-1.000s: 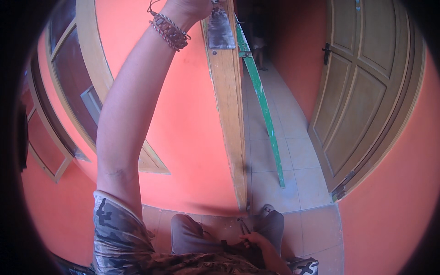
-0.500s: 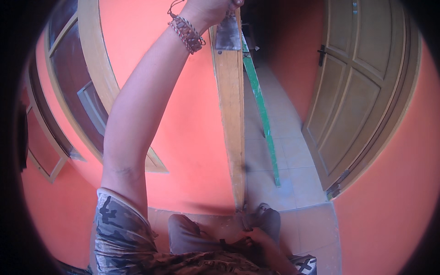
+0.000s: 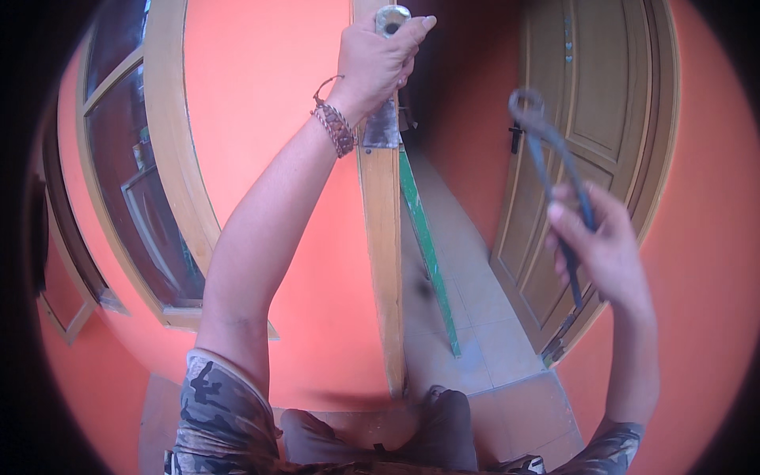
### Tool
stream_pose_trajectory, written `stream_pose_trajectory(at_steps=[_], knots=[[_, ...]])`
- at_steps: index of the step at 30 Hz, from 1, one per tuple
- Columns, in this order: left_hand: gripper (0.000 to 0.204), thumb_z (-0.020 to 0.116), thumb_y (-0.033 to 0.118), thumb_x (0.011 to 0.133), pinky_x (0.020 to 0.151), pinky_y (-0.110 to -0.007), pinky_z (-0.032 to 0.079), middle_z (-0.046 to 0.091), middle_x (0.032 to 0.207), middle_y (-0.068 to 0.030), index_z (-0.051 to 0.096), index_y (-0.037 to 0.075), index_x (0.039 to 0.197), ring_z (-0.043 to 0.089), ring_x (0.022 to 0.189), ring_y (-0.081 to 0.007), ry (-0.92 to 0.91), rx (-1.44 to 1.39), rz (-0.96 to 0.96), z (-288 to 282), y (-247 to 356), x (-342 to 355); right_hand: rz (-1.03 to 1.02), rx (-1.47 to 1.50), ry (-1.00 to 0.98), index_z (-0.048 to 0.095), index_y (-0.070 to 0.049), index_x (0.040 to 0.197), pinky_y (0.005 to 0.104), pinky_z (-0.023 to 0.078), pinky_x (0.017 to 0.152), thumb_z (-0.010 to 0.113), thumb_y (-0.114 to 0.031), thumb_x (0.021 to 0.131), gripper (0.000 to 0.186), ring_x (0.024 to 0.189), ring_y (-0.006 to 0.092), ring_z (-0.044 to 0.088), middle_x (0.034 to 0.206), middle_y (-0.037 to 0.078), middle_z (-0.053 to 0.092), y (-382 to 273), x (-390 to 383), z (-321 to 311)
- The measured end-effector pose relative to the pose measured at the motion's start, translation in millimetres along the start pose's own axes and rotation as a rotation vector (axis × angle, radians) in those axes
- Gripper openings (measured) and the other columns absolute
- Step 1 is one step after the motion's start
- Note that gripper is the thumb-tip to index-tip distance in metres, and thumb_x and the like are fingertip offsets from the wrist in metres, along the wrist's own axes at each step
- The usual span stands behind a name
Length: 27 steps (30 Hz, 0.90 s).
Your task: The person uses a hammer and a metal scraper to work on a wooden door frame. They repeatedly hammer a small metal piece into the frame and scrape along the edge, then pause to retrieve more tools from a nearby bag.
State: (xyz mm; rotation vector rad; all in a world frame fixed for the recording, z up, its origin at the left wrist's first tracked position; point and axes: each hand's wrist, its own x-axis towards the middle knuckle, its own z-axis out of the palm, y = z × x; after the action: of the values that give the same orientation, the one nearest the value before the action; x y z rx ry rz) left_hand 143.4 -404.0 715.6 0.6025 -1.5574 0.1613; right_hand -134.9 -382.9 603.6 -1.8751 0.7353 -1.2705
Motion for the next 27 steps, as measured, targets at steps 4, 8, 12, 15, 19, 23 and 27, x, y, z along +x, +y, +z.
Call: stream_pose_trajectory(at_steps=[4,8,12,15,19,23,27], knots=[[0.026,0.07,0.024,0.087,0.037,-0.019,0.035,0.048,0.057,0.0042,0.054,0.008,0.075,0.043,0.042,-0.0023,0.046,-0.078,-0.009,-2.0,1.8,0.5,-0.296,-0.453,0.071,0.05,-0.003,0.096,0.0235,0.039,0.037,0.065,-0.022,0.087,0.026,0.043,0.0085,0.049,0.058,0.001,0.051,-107.0,42.0,6.1],[0.026,0.07,0.024,0.087,0.037,-0.019,0.035,0.049,0.057,0.0039,0.054,0.008,0.074,0.044,0.042,-0.0028,0.05,-0.1,0.012,1.5,5.7,2.6,-0.464,-0.573,0.127,0.049,-0.007,0.089,0.0214,0.037,0.034,0.065,-0.023,0.086,0.023,0.039,0.0065,0.048,0.056,-0.001,0.048,-152.2,50.1,20.9],[0.027,0.07,0.024,0.087,0.036,-0.02,0.036,0.05,0.057,0.0028,0.052,0.008,0.076,0.045,0.041,-0.0041,0.036,-0.078,0.013,-2.1,-0.6,1.4,-0.134,-0.806,-0.051,0.051,-0.002,0.085,0.0257,0.046,0.041,0.059,-0.015,0.089,0.015,0.046,0.0108,0.054,0.06,0.004,0.054,-181.7,44.6,28.7],[0.021,0.069,0.018,0.088,0.038,-0.019,0.029,0.047,0.058,0.0071,0.054,0.011,0.075,0.039,0.044,-0.0013,0.033,-0.24,-0.049,0.5,-1.3,4.1,-0.21,-0.596,0.086,0.051,-0.002,0.082,0.0263,0.046,0.041,0.058,-0.014,0.089,0.015,0.045,0.0111,0.053,0.059,0.004,0.053,-181.4,43.2,34.4],[0.02,0.069,0.013,0.089,0.04,-0.019,0.026,0.046,0.06,0.0096,0.056,0.012,0.074,0.037,0.048,0.0003,0.066,-0.267,0.044,1.8,-10.5,9.2,-0.179,-0.788,-0.036,0.051,-0.002,0.078,0.0272,0.047,0.041,0.059,-0.014,0.087,0.016,0.045,0.0117,0.053,0.059,0.004,0.052,-169.7,50.0,42.2],[0.021,0.069,0.013,0.088,0.041,-0.019,0.026,0.047,0.061,0.0094,0.056,0.013,0.072,0.037,0.049,0.0002,0.067,-0.312,-0.041,2.2,-14.6,8.6,-0.258,-0.705,0.046,0.05,-0.002,0.079,0.0277,0.047,0.04,0.059,-0.013,0.086,0.016,0.044,0.0118,0.053,0.059,0.004,0.053,-161.9,47.6,36.3],[0.023,0.07,0.014,0.088,0.039,-0.019,0.026,0.046,0.059,0.0093,0.055,0.014,0.07,0.037,0.047,0.0002,0.075,-0.267,0.0,1.9,-13.3,10.1,-0.449,-0.483,0.202,0.05,-0.001,0.082,0.0278,0.047,0.04,0.059,-0.01,0.086,0.013,0.044,0.0126,0.054,0.06,0.005,0.053,-155.1,60.2,32.0]])
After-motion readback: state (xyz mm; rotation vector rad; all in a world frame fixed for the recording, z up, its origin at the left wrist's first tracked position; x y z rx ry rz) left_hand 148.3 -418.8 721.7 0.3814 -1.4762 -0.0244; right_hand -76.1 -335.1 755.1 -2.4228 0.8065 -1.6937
